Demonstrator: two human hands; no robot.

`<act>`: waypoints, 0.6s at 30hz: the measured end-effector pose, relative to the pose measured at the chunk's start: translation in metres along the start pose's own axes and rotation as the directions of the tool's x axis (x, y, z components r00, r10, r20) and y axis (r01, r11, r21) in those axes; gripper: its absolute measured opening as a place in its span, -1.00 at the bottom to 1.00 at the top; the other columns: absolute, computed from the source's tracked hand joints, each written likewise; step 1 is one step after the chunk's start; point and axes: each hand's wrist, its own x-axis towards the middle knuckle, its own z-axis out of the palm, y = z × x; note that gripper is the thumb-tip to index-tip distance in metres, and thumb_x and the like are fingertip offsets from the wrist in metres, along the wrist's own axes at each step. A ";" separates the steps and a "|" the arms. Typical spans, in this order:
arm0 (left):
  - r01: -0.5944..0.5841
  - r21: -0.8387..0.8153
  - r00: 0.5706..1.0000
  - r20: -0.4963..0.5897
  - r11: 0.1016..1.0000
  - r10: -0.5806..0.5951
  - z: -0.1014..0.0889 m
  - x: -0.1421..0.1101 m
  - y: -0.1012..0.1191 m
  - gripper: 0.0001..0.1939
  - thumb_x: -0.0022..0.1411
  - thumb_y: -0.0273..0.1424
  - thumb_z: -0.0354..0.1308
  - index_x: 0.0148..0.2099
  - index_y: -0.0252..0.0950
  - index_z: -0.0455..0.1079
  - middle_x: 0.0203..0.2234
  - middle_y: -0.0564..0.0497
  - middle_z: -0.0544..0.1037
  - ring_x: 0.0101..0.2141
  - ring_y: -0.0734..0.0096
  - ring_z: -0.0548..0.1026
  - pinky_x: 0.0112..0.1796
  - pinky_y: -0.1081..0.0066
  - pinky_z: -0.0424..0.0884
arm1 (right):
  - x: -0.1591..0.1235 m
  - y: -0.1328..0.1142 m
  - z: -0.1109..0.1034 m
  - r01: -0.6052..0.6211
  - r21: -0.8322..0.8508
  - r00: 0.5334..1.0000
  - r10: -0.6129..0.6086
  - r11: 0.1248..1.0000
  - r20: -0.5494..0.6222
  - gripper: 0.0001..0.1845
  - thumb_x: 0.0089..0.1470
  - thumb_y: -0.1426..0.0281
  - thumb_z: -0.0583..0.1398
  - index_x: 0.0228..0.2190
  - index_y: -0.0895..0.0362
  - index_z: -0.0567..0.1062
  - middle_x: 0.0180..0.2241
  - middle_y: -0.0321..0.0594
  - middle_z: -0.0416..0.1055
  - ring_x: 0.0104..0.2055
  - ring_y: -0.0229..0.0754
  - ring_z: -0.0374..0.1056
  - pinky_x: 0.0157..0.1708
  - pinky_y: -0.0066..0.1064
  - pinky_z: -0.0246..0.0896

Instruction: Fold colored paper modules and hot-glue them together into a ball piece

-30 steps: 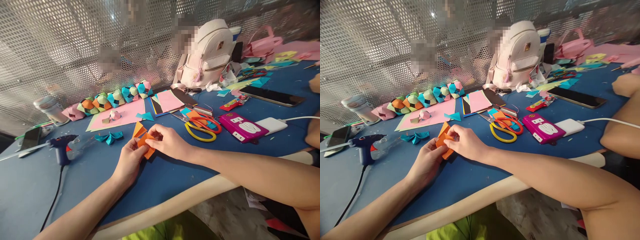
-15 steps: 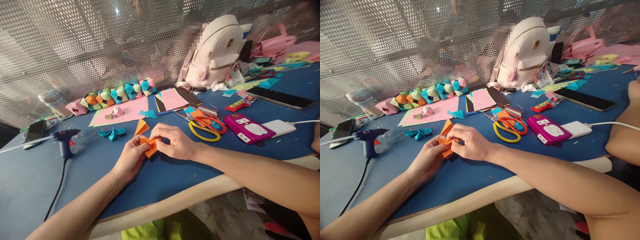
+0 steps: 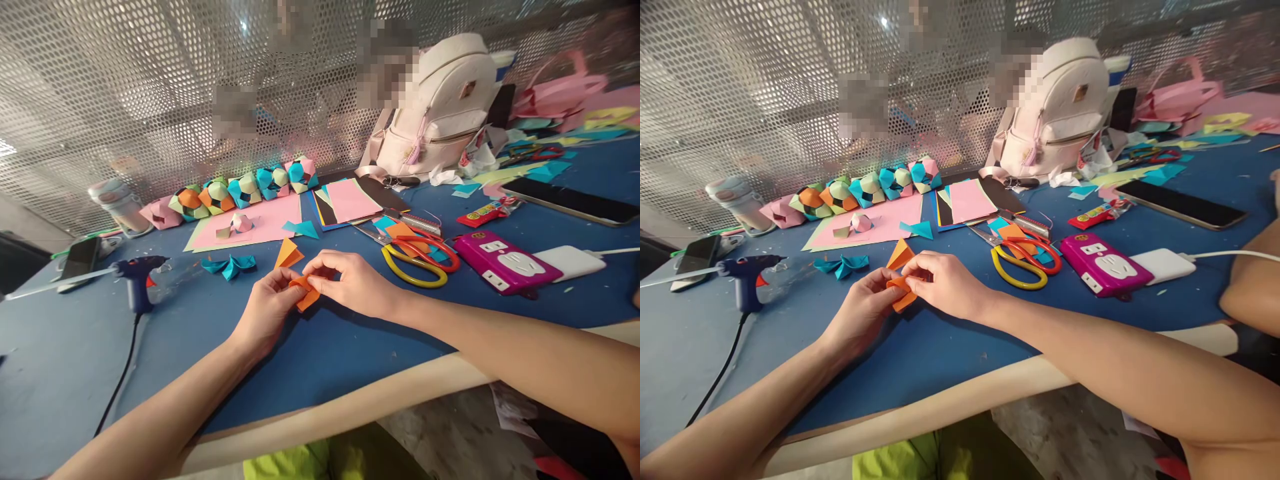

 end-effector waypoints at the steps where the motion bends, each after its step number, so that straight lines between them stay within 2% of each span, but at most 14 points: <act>1: -0.001 0.001 1.000 0.000 1.000 0.001 0.000 0.000 0.000 -0.84 -0.10 -0.45 0.30 -0.43 -0.34 0.38 -0.58 0.11 0.43 -0.55 0.58 0.34 -0.50 0.54 0.26 | 0.000 0.001 0.000 -0.010 0.001 1.000 0.010 1.000 -0.002 -0.92 0.04 0.53 0.16 -0.41 0.18 0.48 -0.43 -0.29 0.42 -0.43 -0.33 0.30 -0.41 -0.51 0.23; 9: -0.101 0.034 0.995 0.010 0.994 0.100 -0.002 -0.003 0.002 -0.84 0.03 -0.34 0.29 -0.35 -0.32 0.45 -0.48 0.09 0.47 -0.45 0.52 0.38 -0.39 0.50 0.31 | 0.001 0.000 -0.001 -0.047 -0.009 0.997 0.047 0.999 -0.054 -0.94 0.03 0.50 0.17 -0.43 0.17 0.46 -0.46 -0.29 0.42 -0.45 -0.32 0.30 -0.43 -0.50 0.23; 14: -0.194 0.205 0.979 -0.016 0.959 0.202 -0.004 -0.005 0.002 -0.73 0.12 -0.14 0.22 -0.35 -0.27 0.47 -0.54 0.09 0.40 -0.49 0.48 0.31 -0.44 0.49 0.27 | 0.001 0.000 0.000 -0.016 -0.029 0.996 0.014 0.999 -0.083 -0.93 0.03 0.52 0.16 -0.43 0.17 0.45 -0.46 -0.29 0.40 -0.44 -0.32 0.30 -0.41 -0.50 0.23; 18: -0.230 0.295 0.968 -0.026 0.928 0.248 -0.007 -0.004 0.002 -0.70 0.15 -0.10 0.18 -0.37 -0.25 0.46 -0.57 0.09 0.35 -0.53 0.47 0.25 -0.51 0.48 0.21 | 0.001 0.000 0.001 0.007 -0.014 0.996 -0.008 1.000 -0.093 -0.94 0.02 0.54 0.16 -0.42 0.19 0.45 -0.45 -0.29 0.39 -0.44 -0.33 0.30 -0.42 -0.51 0.23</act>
